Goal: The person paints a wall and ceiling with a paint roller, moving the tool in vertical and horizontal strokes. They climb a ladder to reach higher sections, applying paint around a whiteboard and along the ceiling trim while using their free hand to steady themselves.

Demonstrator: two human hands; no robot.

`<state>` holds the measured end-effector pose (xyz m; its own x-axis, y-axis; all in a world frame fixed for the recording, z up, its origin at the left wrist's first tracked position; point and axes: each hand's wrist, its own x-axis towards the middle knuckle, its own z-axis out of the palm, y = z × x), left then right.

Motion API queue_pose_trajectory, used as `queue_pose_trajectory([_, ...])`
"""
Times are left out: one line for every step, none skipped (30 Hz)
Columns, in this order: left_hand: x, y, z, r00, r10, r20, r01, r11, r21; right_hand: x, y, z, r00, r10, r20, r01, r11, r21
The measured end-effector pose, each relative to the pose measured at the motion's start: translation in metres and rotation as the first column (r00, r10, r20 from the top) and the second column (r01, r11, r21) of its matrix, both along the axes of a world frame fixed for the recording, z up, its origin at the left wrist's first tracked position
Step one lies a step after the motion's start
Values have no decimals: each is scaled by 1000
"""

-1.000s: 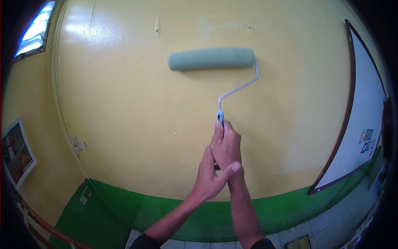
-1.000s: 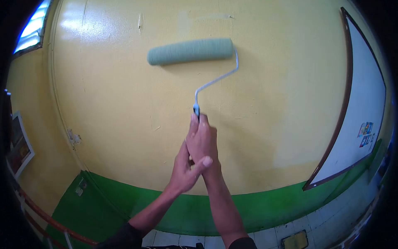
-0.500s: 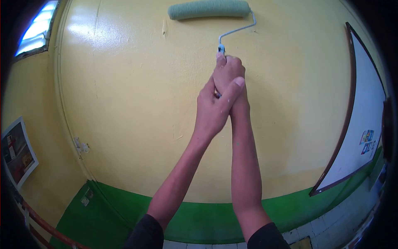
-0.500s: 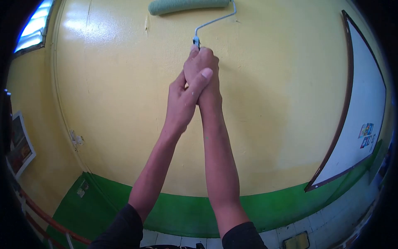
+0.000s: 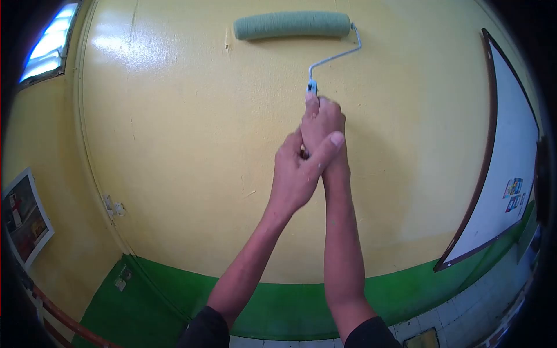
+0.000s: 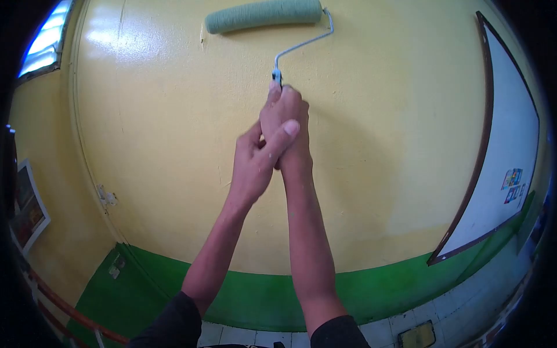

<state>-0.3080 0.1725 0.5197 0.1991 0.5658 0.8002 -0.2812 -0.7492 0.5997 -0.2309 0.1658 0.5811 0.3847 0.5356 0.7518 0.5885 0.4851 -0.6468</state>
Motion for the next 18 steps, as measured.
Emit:
queue_pose_trajectory([-1,2,-17,1000,23,-13,-23,1000,-2,1,2,-16,999,-34,28,34,999,23])
queue_pose_trajectory([-2,1,-32,999,46,-27,-46,999,-3,1,3,-32,996,-69,55,66,997,47])
queue_pose_trajectory([-4,-4,-46,999,46,-29,-46,999,-7,0,5,-51,998,-59,22,57,996,68])
queue_pose_trajectory([-7,-10,-62,995,64,-75,-67,997,-33,-1,4,-71,999,-48,-12,48,995,88])
queue_pose_trajectory([-9,-17,-78,989,80,-122,-88,994,-59,-2,1,-90,998,-66,-11,66,997,51])
queue_pose_trajectory([-11,-24,-95,988,56,-146,-73,991,-110,-1,-4,-109,996,-84,-10,84,996,13])
queue_pose_trajectory([-13,-33,-114,985,30,-170,-57,986,-160,-2,-11,-130,997,-63,-40,63,998,-9])
queue_pose_trajectory([-13,-35,-137,982,39,-186,-65,989,-132,-3,-18,-151,997,-44,-71,42,999,-28])
queue_pose_trajectory([-14,-36,-160,979,49,-199,-71,992,-105,-3,-24,-173,997,-44,-62,40,997,-59])
queue_pose_trajectory([-17,-42,-180,972,32,-232,-68,987,-147,-3,-30,-196,998,-43,-53,38,995,-92])
queue_pose_trajectory([-20,-48,-198,964,13,-264,-65,980,-188,-3,-33,-220,997,-39,-71,31,993,-113])
queue_pose_trajectory([-22,-53,-219,963,11,-268,-65,979,-193,-3,-36,-245,995,-35,-91,22,990,-137])
queue_pose_trajectory([-23,-57,-240,956,-22,-294,-56,965,-255,-1,-38,-273,995,-32,-97,19,990,-138])
queue_pose_trajectory([-25,-60,-260,946,-56,-319,-50,948,-315,-1,-40,-298,994,-29,-105,15,990,-138])
queue_pose_trajectory([-28,-66,-278,944,-58,-324,-53,945,-323,-2,-46,-319,993,-29,-111,13,989,-147])
queue_pose_trajectory([-31,-72,-295,930,-96,-356,-47,927,-373,-4,-53,-339,990,-36,-133,14,987,-162])
queue_pose_trajectory([-33,-77,-311,913,-136,-384,-42,906,-421,-5,-60,-359,987,-44,-155,16,984,-177])
queue_pose_trajectory([-34,-81,-327,912,-137,-387,-46,902,-429,-5,-65,-381,986,-43,-160,13,982,-186])
